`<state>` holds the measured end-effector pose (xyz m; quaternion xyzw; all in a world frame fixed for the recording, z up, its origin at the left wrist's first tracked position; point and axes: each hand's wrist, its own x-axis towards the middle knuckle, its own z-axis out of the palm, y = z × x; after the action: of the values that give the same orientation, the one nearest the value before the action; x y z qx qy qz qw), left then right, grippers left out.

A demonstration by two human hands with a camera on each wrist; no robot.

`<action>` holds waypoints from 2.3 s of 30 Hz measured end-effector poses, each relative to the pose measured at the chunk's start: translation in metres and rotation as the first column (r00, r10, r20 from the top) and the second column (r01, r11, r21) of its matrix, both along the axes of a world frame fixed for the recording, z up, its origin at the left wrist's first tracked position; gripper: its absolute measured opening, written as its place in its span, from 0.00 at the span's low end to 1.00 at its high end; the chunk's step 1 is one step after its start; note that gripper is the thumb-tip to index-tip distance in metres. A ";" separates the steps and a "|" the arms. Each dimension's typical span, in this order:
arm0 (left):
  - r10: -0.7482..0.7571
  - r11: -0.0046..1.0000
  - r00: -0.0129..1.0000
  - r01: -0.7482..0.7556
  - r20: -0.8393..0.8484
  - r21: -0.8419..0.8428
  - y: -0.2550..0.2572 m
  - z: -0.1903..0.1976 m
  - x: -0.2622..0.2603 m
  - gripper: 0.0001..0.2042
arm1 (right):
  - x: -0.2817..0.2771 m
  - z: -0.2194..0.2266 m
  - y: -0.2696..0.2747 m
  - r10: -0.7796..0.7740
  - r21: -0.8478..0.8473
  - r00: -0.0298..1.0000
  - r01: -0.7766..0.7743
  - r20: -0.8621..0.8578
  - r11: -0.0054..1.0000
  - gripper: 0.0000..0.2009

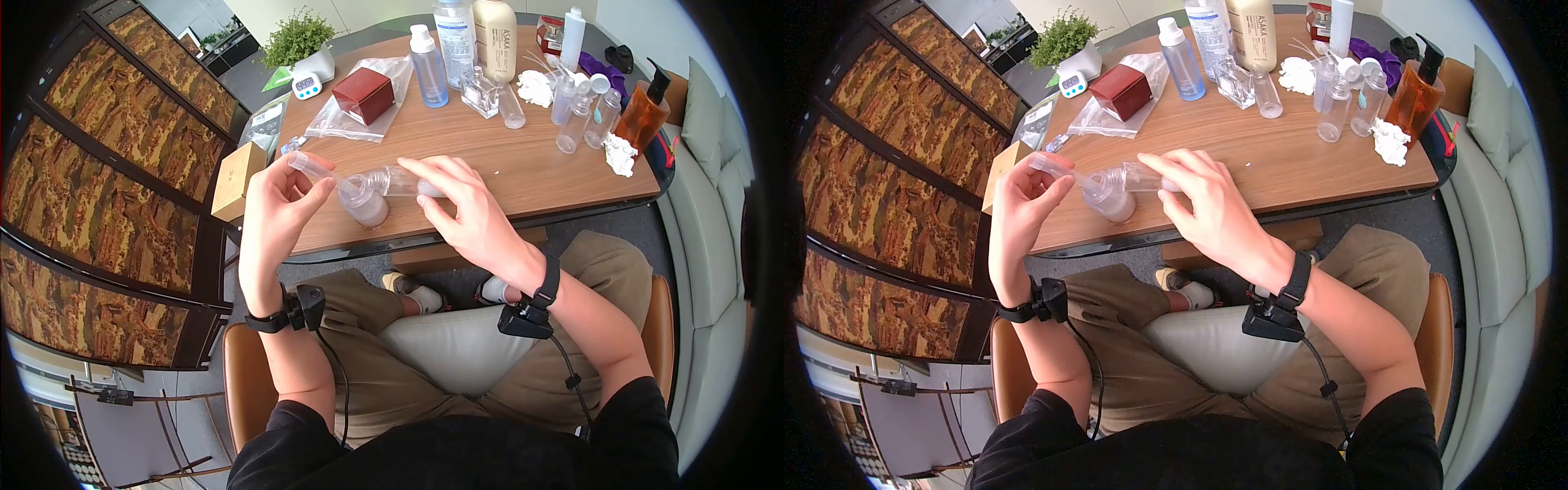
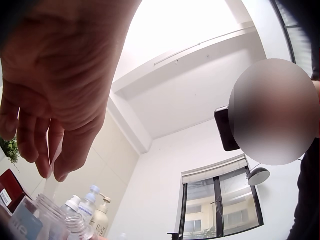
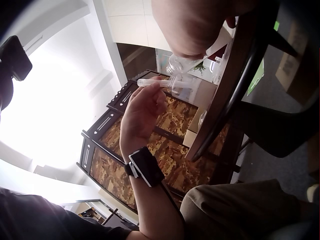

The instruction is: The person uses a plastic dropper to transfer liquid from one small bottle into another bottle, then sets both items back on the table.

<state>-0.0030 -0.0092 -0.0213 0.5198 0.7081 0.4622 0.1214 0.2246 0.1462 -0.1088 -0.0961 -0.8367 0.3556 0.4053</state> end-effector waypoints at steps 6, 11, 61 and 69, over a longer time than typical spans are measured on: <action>0.009 1.000 1.000 -0.009 0.005 -0.001 0.000 -0.002 -0.001 0.08 | 0.000 0.000 0.000 -0.004 0.009 1.000 0.004 0.005 1.000 0.24; 0.005 1.000 1.000 -0.005 0.003 -0.006 0.000 -0.001 -0.001 0.09 | 0.001 0.001 0.000 -0.005 0.009 1.000 0.005 0.009 1.000 0.24; 0.057 0.979 0.994 -0.073 0.088 0.188 -0.004 0.003 0.001 0.08 | 0.000 0.001 0.000 -0.010 0.028 1.000 0.010 -0.001 1.000 0.24; 0.049 0.889 0.993 -0.091 0.105 0.448 -0.011 0.008 -0.005 0.07 | 0.000 -0.001 0.000 -0.011 0.034 1.000 0.011 -0.010 0.999 0.24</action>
<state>-0.0079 -0.0200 -0.0128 0.4864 0.5934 0.6412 0.0125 0.2249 0.1466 -0.1094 -0.0921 -0.8401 0.3394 0.4130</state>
